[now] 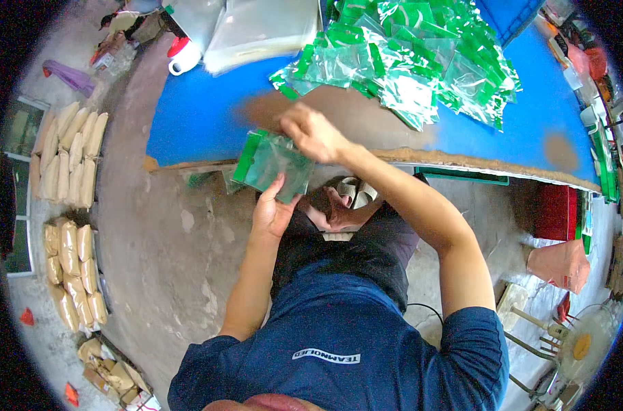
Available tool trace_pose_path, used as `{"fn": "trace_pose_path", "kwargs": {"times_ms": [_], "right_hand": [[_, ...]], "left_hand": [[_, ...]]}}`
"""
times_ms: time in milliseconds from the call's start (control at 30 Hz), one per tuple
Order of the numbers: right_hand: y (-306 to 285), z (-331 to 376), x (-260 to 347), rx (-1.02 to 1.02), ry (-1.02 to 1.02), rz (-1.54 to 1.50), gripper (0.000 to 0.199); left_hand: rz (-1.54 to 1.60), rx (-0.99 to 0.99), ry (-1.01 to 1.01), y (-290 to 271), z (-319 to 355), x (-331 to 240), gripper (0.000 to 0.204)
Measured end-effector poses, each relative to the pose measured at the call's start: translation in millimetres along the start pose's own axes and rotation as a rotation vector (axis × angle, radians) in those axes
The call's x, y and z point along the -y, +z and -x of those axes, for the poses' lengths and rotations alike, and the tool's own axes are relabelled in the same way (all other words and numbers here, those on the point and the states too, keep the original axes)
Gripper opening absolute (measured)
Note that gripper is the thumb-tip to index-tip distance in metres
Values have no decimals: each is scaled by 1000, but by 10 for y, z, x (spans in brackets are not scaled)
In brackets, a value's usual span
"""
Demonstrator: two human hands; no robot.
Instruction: The person is sorting small green plastic packets and placing them into larger clear plastic bags on a workbench.
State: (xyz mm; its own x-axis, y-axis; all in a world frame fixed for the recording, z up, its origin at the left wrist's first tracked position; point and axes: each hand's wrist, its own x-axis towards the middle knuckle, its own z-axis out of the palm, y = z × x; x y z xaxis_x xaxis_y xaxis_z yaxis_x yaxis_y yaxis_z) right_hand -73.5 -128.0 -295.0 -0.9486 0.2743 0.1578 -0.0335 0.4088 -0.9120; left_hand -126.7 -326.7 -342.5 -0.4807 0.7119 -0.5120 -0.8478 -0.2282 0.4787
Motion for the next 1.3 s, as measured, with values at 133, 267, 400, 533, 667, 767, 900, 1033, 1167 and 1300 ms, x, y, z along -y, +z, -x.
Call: {"fn": "trace_pose_path", "kwargs": {"times_ms": [133,267,400,533,667,767,900,1033,1167,1300], "right_hand": [[-247,-203,-228,-212,-273,934,39],[129,-47,5,113,-400,765,42],[68,-72,-168,-40,-340,691,41],[250,64,-96,18,-205,144,45],[-38,-120,-98,-225,83,-114,46],[-528,-275,-257,-503,76,967,64],[-328,149,-392,-230,-130,1070,68],[-156,379,49,96,-266,321,40],[-762,-178,-287,-229,-95,847,49],[-509,-26,-484,-191,-225,1160,46]], "left_hand": [[-122,103,211,-149,35,-167,37],[-69,111,205,-324,185,-326,43],[-32,123,128,-283,131,-237,45],[-37,92,52,-144,51,-97,44],[-104,92,53,-97,-93,2,43],[-82,111,27,-224,-29,-92,43],[-50,167,6,-235,33,-289,40],[-285,250,-39,-220,-84,-288,43],[-371,215,-26,-142,-150,-210,45],[-115,200,94,-170,-25,-142,40]]}}
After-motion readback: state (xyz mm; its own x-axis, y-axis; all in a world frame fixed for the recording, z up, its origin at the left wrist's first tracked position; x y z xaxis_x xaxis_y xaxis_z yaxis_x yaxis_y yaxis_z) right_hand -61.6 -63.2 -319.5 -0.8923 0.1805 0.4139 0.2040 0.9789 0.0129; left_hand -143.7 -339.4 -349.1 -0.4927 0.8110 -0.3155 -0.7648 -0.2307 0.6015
